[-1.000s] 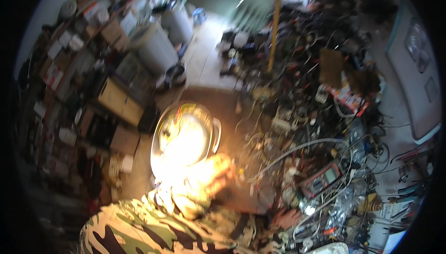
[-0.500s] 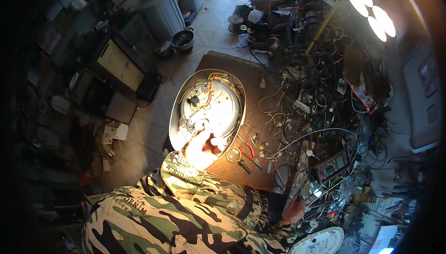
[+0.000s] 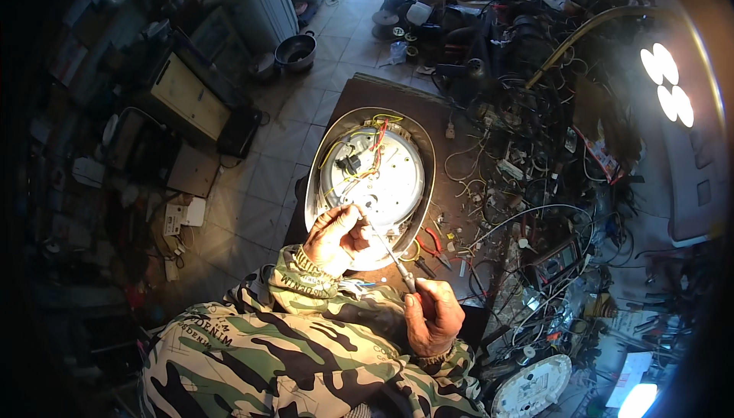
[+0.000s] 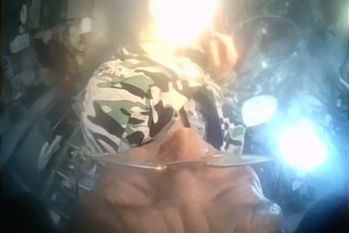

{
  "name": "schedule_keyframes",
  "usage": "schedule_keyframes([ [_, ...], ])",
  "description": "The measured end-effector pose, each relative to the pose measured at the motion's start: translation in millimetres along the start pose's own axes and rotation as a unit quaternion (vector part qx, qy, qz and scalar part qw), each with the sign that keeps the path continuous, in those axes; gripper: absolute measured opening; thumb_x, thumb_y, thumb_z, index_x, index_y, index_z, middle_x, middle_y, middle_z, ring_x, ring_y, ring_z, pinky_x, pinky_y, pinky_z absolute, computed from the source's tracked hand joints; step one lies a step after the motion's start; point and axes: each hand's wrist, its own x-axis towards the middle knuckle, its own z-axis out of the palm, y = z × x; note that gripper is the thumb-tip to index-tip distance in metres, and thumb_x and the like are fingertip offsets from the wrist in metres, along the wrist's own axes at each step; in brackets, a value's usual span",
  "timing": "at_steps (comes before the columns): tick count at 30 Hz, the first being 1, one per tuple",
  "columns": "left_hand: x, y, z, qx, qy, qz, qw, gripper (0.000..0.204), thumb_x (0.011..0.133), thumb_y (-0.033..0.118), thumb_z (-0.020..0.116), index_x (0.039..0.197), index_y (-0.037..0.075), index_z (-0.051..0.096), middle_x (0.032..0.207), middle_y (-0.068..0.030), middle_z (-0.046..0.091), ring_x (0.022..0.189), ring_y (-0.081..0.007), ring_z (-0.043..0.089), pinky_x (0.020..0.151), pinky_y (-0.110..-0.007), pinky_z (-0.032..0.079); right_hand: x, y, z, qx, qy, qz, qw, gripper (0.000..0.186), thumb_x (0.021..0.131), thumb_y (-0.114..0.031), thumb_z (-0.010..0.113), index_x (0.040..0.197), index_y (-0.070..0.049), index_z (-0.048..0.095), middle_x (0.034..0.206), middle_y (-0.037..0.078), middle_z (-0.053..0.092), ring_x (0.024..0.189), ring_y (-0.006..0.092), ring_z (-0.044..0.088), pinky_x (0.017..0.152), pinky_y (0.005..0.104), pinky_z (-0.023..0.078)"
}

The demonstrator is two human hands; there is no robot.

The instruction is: The person sits on the floor and works on a circular electronic device, using a multimeter to test connections and a screwdriver to adjust components. They connect a power cord and test an LED strip, then inspect the device's internal wiring.

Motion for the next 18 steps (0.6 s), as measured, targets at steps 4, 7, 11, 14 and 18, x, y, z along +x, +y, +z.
schedule_keyframes([
  [4,2.0,10.2,-9.6,-0.031,0.009,-0.004,0.999,0.020,0.101,0.018,0.060,0.109,0.002,0.068,0.094,-0.0099,0.071,0.081,-0.0170,0.072,0.073,-0.034,0.064,3.8,-5.8,19.8,-0.045,-0.030,0.007,0.998,0.029,0.082,0.012,0.068,0.111,0.007,0.063,0.088,0.007,0.058,0.072,0.0082,0.056,0.063,0.0197,0.044],
  [7,2.6,18.1,-12.3,-0.043,0.005,-0.025,0.999,0.020,0.101,0.018,0.060,0.109,0.001,0.067,0.094,-0.0103,0.071,0.080,-0.0176,0.072,0.073,-0.033,0.064,2.7,-11.2,32.1,-0.042,-0.007,0.030,0.999,0.028,0.083,0.011,0.068,0.110,0.007,0.064,0.089,0.007,0.059,0.072,0.0089,0.057,0.063,0.0203,0.045],
  [11,3.4,20.3,-20.1,-0.052,0.012,-0.050,0.997,0.019,0.101,0.017,0.061,0.108,0.000,0.067,0.094,-0.0106,0.071,0.079,-0.0176,0.072,0.072,-0.032,0.064,-0.9,-9.7,43.3,-0.057,0.007,0.026,0.998,0.028,0.083,0.011,0.069,0.109,0.006,0.065,0.090,0.009,0.061,0.074,0.0102,0.059,0.065,0.0213,0.046],
  [14,3.5,20.3,-21.1,-0.030,0.025,-0.052,0.998,0.019,0.100,0.016,0.061,0.108,0.000,0.068,0.094,-0.0104,0.071,0.078,-0.0170,0.072,0.072,-0.031,0.064,-5.3,-10.4,46.2,-0.067,0.017,0.034,0.997,0.028,0.082,0.010,0.070,0.109,0.006,0.066,0.091,0.010,0.063,0.075,0.0116,0.060,0.066,0.0224,0.047],
  [18,9.5,13.8,-20.7,0.002,0.047,-0.052,0.998,0.016,0.100,0.014,0.061,0.105,0.001,0.070,0.093,-0.0084,0.072,0.076,-0.0159,0.072,0.072,-0.031,0.064,-3.4,-20.8,47.8,-0.207,0.027,0.005,0.978,0.035,0.076,0.011,0.074,0.109,0.000,0.068,0.091,0.012,0.065,0.073,0.0185,0.064,0.063,0.0270,0.051],
])
